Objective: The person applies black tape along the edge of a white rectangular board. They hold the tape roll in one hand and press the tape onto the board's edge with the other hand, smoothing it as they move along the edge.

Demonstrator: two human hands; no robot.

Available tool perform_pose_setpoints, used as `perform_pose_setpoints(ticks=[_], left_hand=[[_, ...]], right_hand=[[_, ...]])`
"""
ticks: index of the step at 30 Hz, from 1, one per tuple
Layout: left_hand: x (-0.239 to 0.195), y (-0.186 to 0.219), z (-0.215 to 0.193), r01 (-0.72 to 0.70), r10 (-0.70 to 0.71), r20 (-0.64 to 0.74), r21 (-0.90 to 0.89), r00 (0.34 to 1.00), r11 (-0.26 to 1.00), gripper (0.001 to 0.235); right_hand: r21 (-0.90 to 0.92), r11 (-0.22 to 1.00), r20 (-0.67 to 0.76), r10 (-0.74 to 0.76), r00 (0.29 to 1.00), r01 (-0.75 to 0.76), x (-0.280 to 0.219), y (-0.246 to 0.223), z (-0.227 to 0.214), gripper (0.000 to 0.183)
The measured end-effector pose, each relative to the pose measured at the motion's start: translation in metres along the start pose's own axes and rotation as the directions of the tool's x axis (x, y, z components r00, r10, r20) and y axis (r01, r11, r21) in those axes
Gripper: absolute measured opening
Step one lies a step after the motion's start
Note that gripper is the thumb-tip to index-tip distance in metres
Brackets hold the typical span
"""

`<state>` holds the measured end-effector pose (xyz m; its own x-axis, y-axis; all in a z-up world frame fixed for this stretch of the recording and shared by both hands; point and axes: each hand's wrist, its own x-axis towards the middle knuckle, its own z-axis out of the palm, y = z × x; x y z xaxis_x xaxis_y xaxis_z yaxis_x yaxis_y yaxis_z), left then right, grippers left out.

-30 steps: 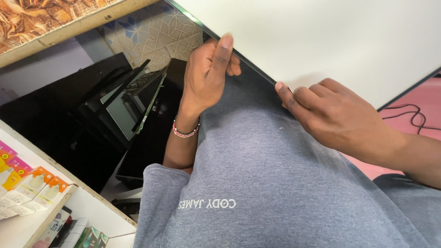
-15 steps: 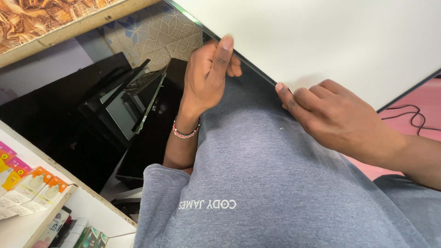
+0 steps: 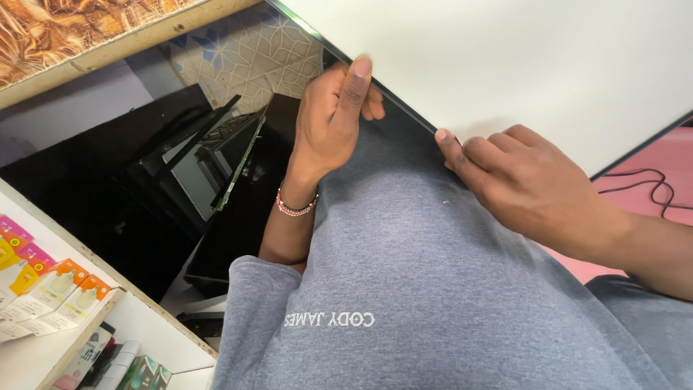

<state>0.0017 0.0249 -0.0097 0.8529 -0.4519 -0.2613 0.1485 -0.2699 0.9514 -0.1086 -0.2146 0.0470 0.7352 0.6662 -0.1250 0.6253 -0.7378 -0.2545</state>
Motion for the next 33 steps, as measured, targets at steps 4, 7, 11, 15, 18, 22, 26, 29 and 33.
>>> perform_pose_setpoints(ticks=[4,7,11,15,18,22,26,29,33], left_hand=[[-0.004,0.01,0.0,0.068,-0.067,-0.019,0.054,0.998,0.996,0.06],[-0.005,0.019,0.001,0.155,-0.166,0.028,0.225,0.986,0.962,0.071],[-0.006,0.022,0.011,0.129,-0.159,0.101,0.256,0.982,0.958,0.059],[-0.006,0.018,0.018,0.143,-0.158,0.038,0.257,0.987,0.956,0.046],[-0.008,0.003,0.025,0.206,-0.205,-0.037,0.319,0.978,0.925,0.053],[-0.005,0.018,0.018,0.169,-0.183,0.035,0.247,0.982,0.954,0.047],[-0.005,0.02,0.015,0.134,-0.196,0.169,0.319,0.966,0.938,0.051],[-0.004,0.014,0.021,0.113,-0.189,0.217,0.32,0.958,0.941,0.06],[-0.003,0.018,0.024,0.151,-0.204,0.221,0.234,0.954,0.96,0.058]], right_hand=[[-0.019,1.0,-0.039,0.012,0.999,-0.012,0.001,-0.004,0.001,0.048],[-0.047,0.999,-0.058,0.013,0.998,-0.015,0.0,-0.004,0.003,0.045],[-0.06,0.998,-0.038,0.017,0.999,-0.019,-0.004,-0.004,0.008,0.049],[-0.074,0.997,-0.054,0.023,0.998,-0.027,-0.004,-0.005,0.011,0.048],[-0.071,0.997,-0.045,0.022,0.999,-0.025,-0.003,-0.005,0.008,0.044],[-0.069,0.997,-0.072,0.03,0.997,-0.035,-0.003,-0.004,0.011,0.044],[-0.04,0.999,-0.062,0.021,0.998,-0.024,-0.005,-0.003,0.012,0.047],[-0.041,0.999,-0.068,0.021,0.997,-0.023,-0.004,-0.003,0.013,0.047],[0.033,0.998,-0.083,0.052,0.995,-0.05,-0.007,-0.003,0.016,0.054]])
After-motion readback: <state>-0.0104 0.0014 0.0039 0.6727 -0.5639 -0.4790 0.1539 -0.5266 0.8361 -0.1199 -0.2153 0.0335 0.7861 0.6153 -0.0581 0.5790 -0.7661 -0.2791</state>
